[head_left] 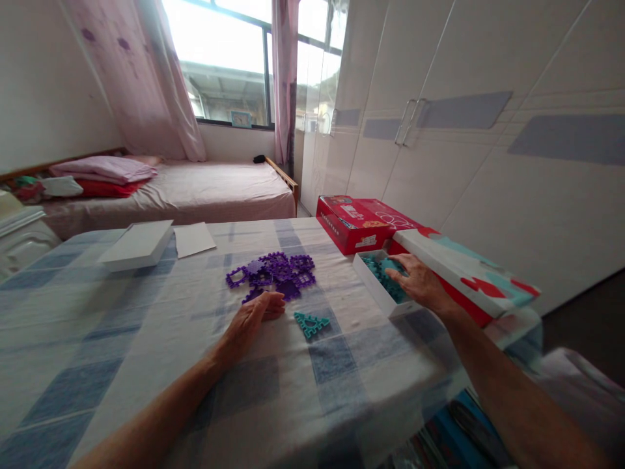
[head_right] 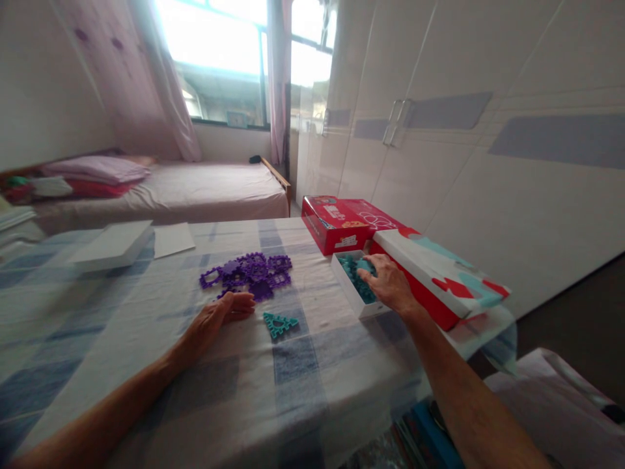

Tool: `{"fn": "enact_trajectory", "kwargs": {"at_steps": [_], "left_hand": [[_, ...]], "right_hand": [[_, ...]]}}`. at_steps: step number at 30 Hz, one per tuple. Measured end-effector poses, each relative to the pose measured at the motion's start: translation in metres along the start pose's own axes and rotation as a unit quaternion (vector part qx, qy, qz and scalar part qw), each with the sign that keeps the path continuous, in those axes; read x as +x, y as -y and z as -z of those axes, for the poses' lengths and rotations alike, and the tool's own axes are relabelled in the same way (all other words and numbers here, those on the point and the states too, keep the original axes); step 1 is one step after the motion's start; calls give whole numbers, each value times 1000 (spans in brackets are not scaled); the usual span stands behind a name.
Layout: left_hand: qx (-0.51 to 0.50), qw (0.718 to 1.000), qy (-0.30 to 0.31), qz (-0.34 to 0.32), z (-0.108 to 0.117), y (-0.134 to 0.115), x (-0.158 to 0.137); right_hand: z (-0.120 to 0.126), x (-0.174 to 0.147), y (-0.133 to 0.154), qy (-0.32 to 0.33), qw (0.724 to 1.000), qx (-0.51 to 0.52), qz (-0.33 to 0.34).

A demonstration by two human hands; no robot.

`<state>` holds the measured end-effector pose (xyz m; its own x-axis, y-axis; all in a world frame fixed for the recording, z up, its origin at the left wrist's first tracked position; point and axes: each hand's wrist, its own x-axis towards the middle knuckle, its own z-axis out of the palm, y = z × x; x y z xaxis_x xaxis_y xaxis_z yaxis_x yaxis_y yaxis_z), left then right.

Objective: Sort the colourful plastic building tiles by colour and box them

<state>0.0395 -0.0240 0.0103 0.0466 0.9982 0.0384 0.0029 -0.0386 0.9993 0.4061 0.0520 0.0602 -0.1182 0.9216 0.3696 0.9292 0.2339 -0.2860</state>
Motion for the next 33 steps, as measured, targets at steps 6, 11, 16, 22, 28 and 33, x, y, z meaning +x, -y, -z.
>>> {"fn": "enact_trajectory", "kwargs": {"at_steps": [6,11,16,22,28,33], "left_hand": [[7,1000,4,-3,1,1,0],[7,1000,9,-3,2,3,0],[7,1000,9,-10,2,5,1],[25,999,24,-17,4,7,2],[24,999,23,-5,5,9,1],[17,1000,20,-5,4,7,1]], "right_hand": [[17,-16,-9,63,994,-85,-7],[22,-19,-2,35,995,-78,55],[22,-22,22,25,995,-73,67],[0,-47,102,111,979,95,139],[-47,-67,155,153,973,17,173],[-48,-67,155,138,974,34,175]]}}
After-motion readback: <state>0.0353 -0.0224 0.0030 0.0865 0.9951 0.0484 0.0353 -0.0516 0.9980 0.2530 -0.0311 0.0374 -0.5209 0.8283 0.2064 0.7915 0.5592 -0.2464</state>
